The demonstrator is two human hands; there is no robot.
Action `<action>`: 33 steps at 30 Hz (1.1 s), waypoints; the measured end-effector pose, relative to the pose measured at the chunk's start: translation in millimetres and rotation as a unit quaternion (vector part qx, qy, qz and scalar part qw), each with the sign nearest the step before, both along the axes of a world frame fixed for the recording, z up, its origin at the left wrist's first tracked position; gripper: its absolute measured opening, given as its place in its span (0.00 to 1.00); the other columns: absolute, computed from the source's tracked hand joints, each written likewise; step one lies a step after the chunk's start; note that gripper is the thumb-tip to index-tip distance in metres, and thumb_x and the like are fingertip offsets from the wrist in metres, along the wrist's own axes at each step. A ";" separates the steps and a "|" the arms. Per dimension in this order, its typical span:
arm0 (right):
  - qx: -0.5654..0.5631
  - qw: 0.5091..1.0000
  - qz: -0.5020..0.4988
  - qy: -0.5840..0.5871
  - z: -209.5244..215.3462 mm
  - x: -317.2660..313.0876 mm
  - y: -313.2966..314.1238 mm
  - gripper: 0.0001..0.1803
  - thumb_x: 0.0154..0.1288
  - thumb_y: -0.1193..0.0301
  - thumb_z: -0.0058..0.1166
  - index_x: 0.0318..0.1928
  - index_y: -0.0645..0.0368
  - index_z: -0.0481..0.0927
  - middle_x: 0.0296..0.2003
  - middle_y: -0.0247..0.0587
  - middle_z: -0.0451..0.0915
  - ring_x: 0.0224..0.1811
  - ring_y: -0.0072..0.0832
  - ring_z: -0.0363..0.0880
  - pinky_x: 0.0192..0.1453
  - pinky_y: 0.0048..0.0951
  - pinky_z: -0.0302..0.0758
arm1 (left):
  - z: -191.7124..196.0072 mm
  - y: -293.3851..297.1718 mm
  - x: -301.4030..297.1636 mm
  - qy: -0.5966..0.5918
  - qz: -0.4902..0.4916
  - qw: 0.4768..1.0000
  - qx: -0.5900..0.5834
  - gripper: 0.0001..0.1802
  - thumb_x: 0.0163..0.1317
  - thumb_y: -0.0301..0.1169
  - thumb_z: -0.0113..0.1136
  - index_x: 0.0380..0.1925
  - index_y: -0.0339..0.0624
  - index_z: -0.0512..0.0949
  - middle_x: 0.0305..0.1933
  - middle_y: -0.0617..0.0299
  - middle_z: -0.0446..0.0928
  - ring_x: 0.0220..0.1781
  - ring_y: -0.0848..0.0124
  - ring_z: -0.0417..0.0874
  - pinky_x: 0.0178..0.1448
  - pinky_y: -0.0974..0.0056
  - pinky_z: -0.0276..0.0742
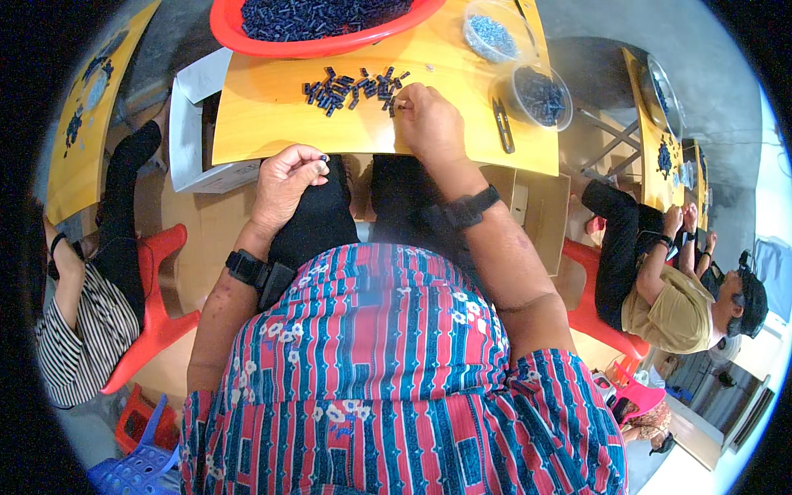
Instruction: Assembling small black plastic components by hand in a factory setting.
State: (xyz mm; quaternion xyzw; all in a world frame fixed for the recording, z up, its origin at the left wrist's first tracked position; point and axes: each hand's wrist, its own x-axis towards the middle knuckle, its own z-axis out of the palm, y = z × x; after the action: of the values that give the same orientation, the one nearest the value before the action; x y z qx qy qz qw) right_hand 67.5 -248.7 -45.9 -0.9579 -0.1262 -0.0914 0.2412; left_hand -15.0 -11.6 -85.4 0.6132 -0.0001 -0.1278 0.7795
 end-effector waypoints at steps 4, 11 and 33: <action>-0.061 0.998 0.008 0.015 4.2 -6.2 -3.2 0.13 0.56 0.79 0.50 0.44 0.55 0.75 0.33 0.43 0.80 0.36 0.41 0.81 0.41 0.39 0.78 | -1.5 -0.3 -0.5 -0.006 0.013 1.000 0.003 0.05 0.64 0.23 0.59 0.37 0.32 0.78 0.34 0.63 0.80 0.36 0.78 0.81 0.42 0.72 0.81; -0.093 0.995 0.023 -0.008 1.0 -18.5 -12.1 0.16 0.58 0.80 0.47 0.47 0.53 0.74 0.36 0.48 0.76 0.39 0.46 0.78 0.43 0.44 0.75 | -0.8 -1.4 0.7 -0.009 0.016 1.000 -0.002 0.06 0.64 0.24 0.59 0.37 0.32 0.79 0.34 0.63 0.80 0.34 0.78 0.81 0.42 0.72 0.81; 0.320 0.916 0.044 0.240 22.5 -34.5 23.7 0.08 0.66 0.78 0.52 0.43 0.63 0.81 0.28 0.28 0.77 0.27 0.14 0.73 0.33 0.16 0.71 | 0.2 -0.4 -1.6 -0.012 0.001 1.000 0.002 0.06 0.65 0.24 0.57 0.39 0.34 0.78 0.36 0.63 0.79 0.37 0.78 0.80 0.43 0.71 0.80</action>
State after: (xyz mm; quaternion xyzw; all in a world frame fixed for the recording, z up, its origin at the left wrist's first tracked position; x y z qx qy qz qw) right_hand 33.0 -225.0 -23.4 -0.8162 -0.0707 0.1162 0.5616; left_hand -16.6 -12.0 -85.2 0.6164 -0.0084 -0.1194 0.7783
